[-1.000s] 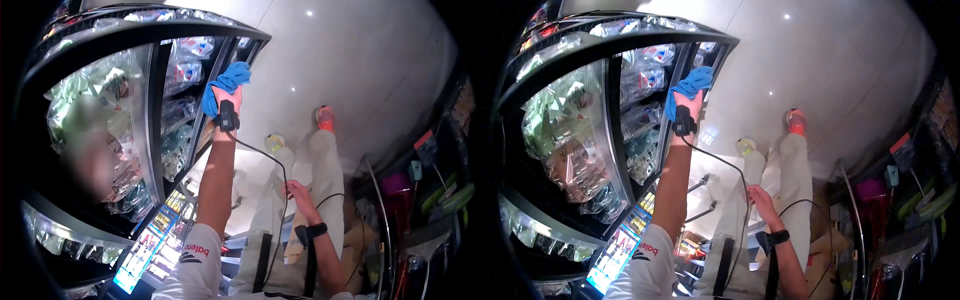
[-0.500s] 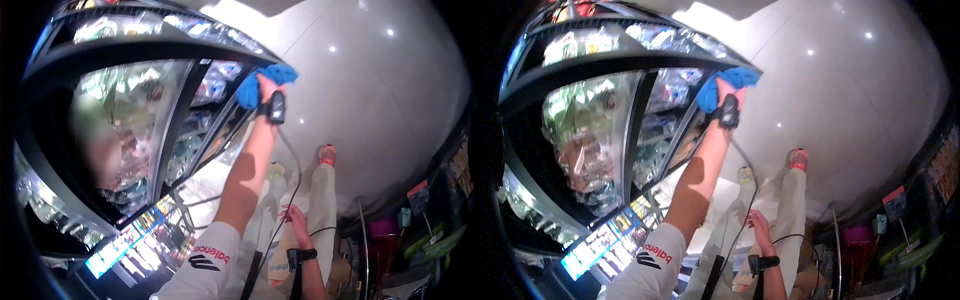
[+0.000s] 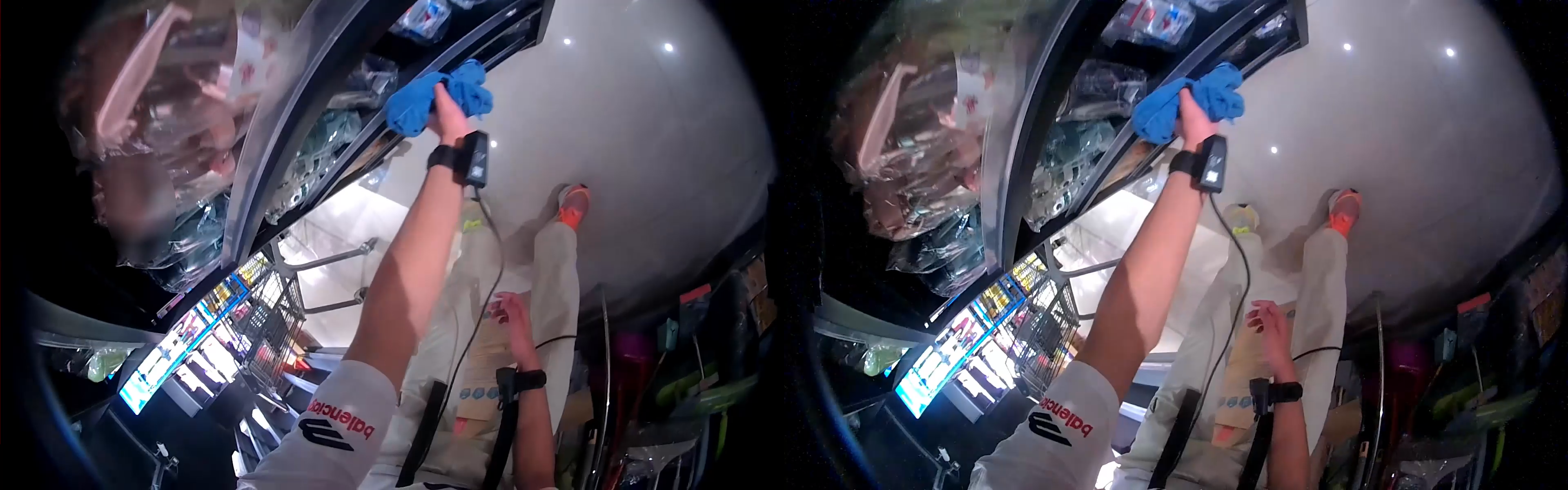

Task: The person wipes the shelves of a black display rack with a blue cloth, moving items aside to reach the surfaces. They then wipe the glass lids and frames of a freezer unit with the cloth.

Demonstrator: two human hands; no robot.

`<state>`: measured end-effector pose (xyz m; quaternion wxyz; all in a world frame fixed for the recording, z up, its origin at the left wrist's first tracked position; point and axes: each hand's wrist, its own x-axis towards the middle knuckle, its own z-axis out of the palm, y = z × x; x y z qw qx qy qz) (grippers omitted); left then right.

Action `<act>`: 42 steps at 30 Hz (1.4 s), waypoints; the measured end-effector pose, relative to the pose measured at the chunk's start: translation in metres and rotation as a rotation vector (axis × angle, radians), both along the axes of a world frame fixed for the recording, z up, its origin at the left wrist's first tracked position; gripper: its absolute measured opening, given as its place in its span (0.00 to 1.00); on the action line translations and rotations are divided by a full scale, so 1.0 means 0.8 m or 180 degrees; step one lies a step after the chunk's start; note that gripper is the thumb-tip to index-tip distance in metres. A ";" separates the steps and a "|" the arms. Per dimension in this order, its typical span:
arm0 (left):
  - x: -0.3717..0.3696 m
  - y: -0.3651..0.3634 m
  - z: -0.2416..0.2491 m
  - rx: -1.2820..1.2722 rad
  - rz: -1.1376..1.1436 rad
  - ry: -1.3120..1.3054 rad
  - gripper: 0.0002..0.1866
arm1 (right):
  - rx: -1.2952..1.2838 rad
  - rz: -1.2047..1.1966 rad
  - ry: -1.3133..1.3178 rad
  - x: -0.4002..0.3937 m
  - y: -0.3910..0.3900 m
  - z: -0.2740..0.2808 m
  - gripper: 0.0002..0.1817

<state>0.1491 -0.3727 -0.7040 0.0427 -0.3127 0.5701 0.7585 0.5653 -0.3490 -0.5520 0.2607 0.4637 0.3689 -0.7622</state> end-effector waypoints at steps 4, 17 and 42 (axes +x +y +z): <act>0.041 -0.168 -0.012 -0.0006 -0.0405 -0.0267 0.24 | -0.0069 0.0184 0.0067 -0.010 -0.037 -0.002 0.18; 0.138 -0.586 -0.004 -0.0473 -0.0681 -0.0863 0.30 | -0.0154 0.0151 -0.0076 0.025 -0.137 -0.021 0.14; -0.066 0.161 -0.006 -0.1091 -0.2625 0.1259 0.14 | -0.0555 -0.1162 -0.0176 -0.102 0.077 -0.009 0.18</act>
